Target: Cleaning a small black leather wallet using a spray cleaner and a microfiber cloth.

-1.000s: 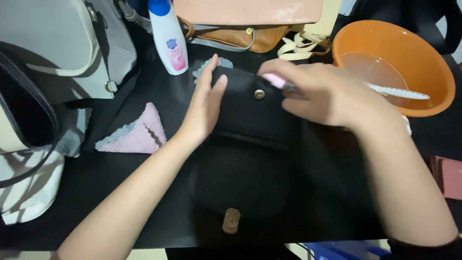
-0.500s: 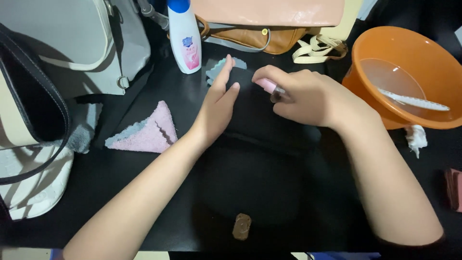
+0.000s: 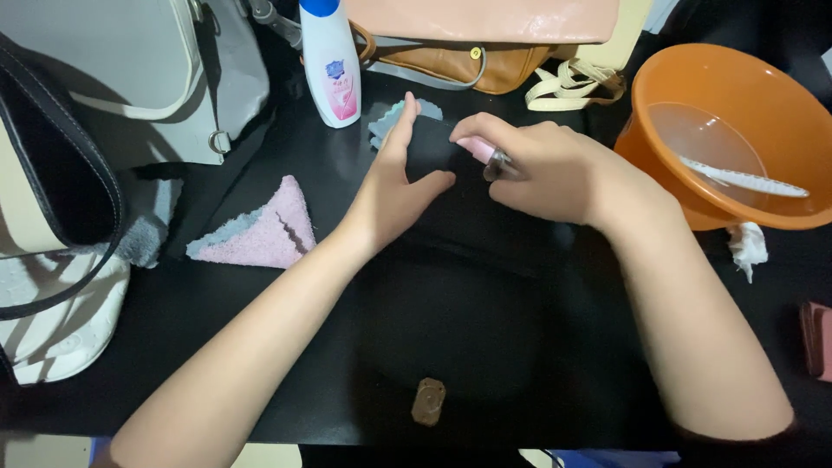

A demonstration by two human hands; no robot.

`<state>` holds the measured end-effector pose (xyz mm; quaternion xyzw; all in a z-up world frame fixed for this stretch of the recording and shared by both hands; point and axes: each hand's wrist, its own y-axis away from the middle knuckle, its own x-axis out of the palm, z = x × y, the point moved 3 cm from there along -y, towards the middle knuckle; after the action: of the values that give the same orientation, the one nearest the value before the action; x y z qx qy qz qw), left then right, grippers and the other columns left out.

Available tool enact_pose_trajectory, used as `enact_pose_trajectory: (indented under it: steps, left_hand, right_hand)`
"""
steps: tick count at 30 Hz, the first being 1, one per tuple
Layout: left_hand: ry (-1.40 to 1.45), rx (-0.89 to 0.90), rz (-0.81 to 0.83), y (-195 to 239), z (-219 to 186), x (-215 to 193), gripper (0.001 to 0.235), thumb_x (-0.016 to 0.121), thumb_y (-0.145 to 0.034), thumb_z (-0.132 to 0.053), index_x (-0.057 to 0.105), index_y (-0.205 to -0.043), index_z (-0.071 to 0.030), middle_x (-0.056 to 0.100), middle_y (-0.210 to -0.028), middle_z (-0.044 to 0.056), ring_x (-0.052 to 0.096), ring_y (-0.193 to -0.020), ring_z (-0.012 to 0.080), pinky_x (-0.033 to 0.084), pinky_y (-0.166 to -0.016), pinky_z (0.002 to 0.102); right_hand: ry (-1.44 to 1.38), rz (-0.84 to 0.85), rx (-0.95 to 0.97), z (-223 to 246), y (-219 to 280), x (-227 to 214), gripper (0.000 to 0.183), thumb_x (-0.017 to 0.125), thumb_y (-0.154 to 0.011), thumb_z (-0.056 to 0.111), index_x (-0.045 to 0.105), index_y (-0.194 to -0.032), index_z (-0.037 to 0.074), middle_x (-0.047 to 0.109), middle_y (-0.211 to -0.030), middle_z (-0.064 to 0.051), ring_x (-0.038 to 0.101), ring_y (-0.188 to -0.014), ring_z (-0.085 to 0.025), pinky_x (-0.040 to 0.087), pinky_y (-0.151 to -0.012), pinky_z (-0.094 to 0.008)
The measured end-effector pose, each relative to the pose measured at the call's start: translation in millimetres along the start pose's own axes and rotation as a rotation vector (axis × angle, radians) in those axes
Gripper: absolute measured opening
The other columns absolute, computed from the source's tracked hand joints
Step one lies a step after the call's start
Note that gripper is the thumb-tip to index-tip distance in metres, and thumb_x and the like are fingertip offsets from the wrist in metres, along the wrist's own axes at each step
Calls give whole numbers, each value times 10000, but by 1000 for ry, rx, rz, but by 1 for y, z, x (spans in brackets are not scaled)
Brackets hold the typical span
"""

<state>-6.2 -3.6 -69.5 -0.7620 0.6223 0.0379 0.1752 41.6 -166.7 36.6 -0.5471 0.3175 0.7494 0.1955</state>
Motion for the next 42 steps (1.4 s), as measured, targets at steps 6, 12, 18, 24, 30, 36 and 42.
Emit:
enact_pose_trajectory:
  steps: [6, 12, 18, 24, 30, 36, 42]
  left_hand:
    - [-53, 100, -11, -1, 8, 1, 1150, 852, -829, -263, 49, -1622, -43, 224, -1699, 234, 182, -1592, 330, 194, -1254, 428]
    - [-74, 80, -33, 0, 6, 1, 1026, 780, -906, -301, 87, -1622, -54, 260, -1693, 208, 209, -1585, 337, 207, -1249, 444]
    - [-95, 113, 7, -2, 10, -1, 1005, 753, -906, -190, 65, -1626, -60, 206, -1708, 225, 166, -1596, 344, 178, -1263, 446]
    - [-120, 67, -14, 0, 3, 0, 971, 730, -948, -281, 67, -1624, -66, 208, -1708, 207, 172, -1594, 333, 189, -1254, 445]
    - [-71, 39, 32, -2, 4, -2, 925, 684, -963, -153, 45, -1629, -90, 140, -1722, 218, 108, -1603, 346, 126, -1263, 456]
    - [-109, 91, 54, 1, 0, -4, 1069, 787, -900, -201, 11, -1622, -62, 166, -1718, 224, 132, -1603, 349, 161, -1261, 449]
    - [-52, 57, 31, -5, 13, -1, 845, 614, -1013, -143, 40, -1632, -106, 166, -1722, 217, 123, -1606, 341, 119, -1262, 448]
  right_hand:
    - [-9, -31, -75, -4, -2, 2, 509, 536, -868, 125, 468, -1336, 313, 645, -818, -87, 561, -728, -287, 412, -705, -405]
    - [-8, -16, -40, -4, -1, 2, 545, 534, -864, 117, 448, -1368, 306, 624, -783, -111, 544, -715, -287, 411, -700, -411]
    - [8, -34, -57, -10, -4, 5, 599, 544, -834, 142, 439, -1390, 339, 673, -854, -110, 601, -769, -328, 431, -727, -440]
    - [12, -39, -95, -10, -4, 5, 613, 542, -839, 114, 439, -1399, 342, 642, -801, -88, 580, -726, -288, 440, -700, -428]
    - [28, -48, -119, -16, -7, 10, 604, 556, -832, 122, 432, -1384, 333, 649, -825, -101, 595, -749, -312, 446, -715, -448]
    - [18, -43, -106, -11, -4, 7, 547, 542, -871, 120, 441, -1358, 348, 628, -767, -68, 571, -692, -267, 432, -682, -419]
    - [8, -58, -126, -16, -7, 9, 647, 562, -818, 118, 428, -1403, 360, 660, -823, -70, 596, -736, -288, 454, -725, -430]
